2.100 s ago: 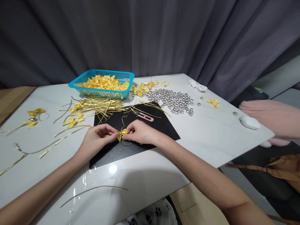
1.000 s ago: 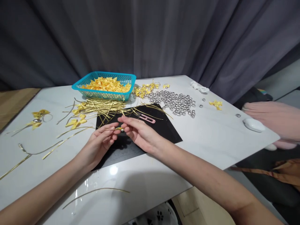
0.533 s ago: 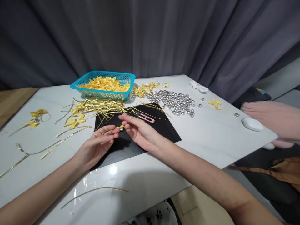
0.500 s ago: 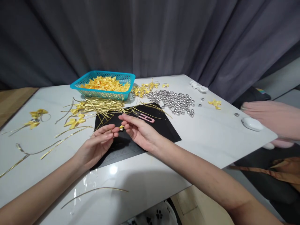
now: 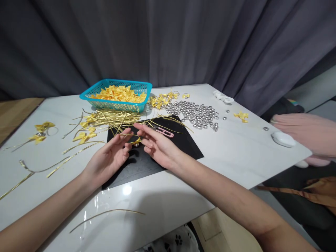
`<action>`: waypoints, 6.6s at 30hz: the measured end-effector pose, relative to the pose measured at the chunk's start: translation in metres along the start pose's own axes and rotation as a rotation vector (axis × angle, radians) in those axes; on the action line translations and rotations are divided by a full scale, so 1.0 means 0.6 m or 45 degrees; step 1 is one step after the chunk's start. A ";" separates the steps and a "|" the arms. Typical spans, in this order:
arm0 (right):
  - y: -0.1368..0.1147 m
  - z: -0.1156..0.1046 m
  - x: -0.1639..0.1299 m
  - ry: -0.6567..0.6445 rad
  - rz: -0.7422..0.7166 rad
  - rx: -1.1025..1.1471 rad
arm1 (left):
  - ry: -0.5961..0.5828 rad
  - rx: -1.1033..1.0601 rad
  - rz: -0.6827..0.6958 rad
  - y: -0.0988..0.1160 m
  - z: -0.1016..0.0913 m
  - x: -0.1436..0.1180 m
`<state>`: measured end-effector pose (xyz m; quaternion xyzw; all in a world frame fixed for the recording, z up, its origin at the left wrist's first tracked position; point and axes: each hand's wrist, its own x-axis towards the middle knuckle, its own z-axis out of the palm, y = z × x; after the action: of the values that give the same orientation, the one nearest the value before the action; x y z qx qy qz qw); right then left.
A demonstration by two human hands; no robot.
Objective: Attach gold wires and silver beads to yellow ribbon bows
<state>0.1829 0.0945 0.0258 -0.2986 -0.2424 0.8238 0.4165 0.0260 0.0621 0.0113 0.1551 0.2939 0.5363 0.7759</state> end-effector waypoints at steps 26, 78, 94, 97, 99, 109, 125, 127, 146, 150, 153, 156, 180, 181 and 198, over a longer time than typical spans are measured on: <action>0.005 -0.005 0.002 -0.104 -0.203 -0.498 | -0.202 0.143 -0.096 0.017 -0.010 -0.007; -0.005 -0.009 -0.002 -0.397 0.203 -0.845 | -0.432 1.053 -0.029 0.000 -0.023 -0.006; -0.004 -0.007 -0.003 -0.376 0.260 -0.842 | -0.453 1.148 -0.007 -0.001 -0.025 -0.005; -0.003 -0.005 -0.004 -0.357 0.275 -0.832 | -0.436 1.179 -0.002 -0.003 -0.026 -0.005; -0.005 -0.005 -0.004 -0.342 0.279 -0.809 | -0.421 1.183 0.001 -0.004 -0.026 -0.004; -0.015 -0.012 -0.001 -0.319 0.283 -0.807 | -0.408 1.060 0.032 -0.005 -0.021 -0.004; -0.025 -0.004 -0.014 -0.592 0.107 -1.224 | -0.016 1.147 0.434 -0.010 -0.025 -0.012; -0.032 -0.006 -0.015 -0.575 0.058 -1.267 | 0.265 1.199 0.754 -0.006 -0.024 -0.010; -0.070 -0.017 -0.002 -0.231 -0.067 -1.516 | 0.091 2.385 0.770 0.000 -0.030 0.029; -0.059 -0.020 -0.003 -0.409 -0.204 -1.839 | 0.059 2.078 0.662 0.004 -0.034 0.034; -0.049 -0.016 -0.008 -0.584 -0.429 -2.056 | 0.079 1.657 0.534 0.007 -0.034 0.034; -0.043 -0.011 -0.013 -0.759 -0.521 -2.067 | 0.139 1.382 0.487 0.009 -0.032 0.033; -0.006 -0.027 0.014 -0.201 -0.623 -1.857 | 0.038 1.325 0.332 0.017 -0.022 0.025; -0.005 -0.027 0.015 -0.225 -0.579 -1.828 | 0.032 1.324 0.325 0.017 -0.023 0.025; 0.002 -0.023 0.017 -0.217 -0.344 -1.643 | 0.039 1.211 0.288 0.020 -0.021 0.024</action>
<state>0.1869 0.1042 0.0124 -0.3889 -0.7544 0.4745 0.2332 0.0127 0.0790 0.0038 0.5155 0.4989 0.4256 0.5515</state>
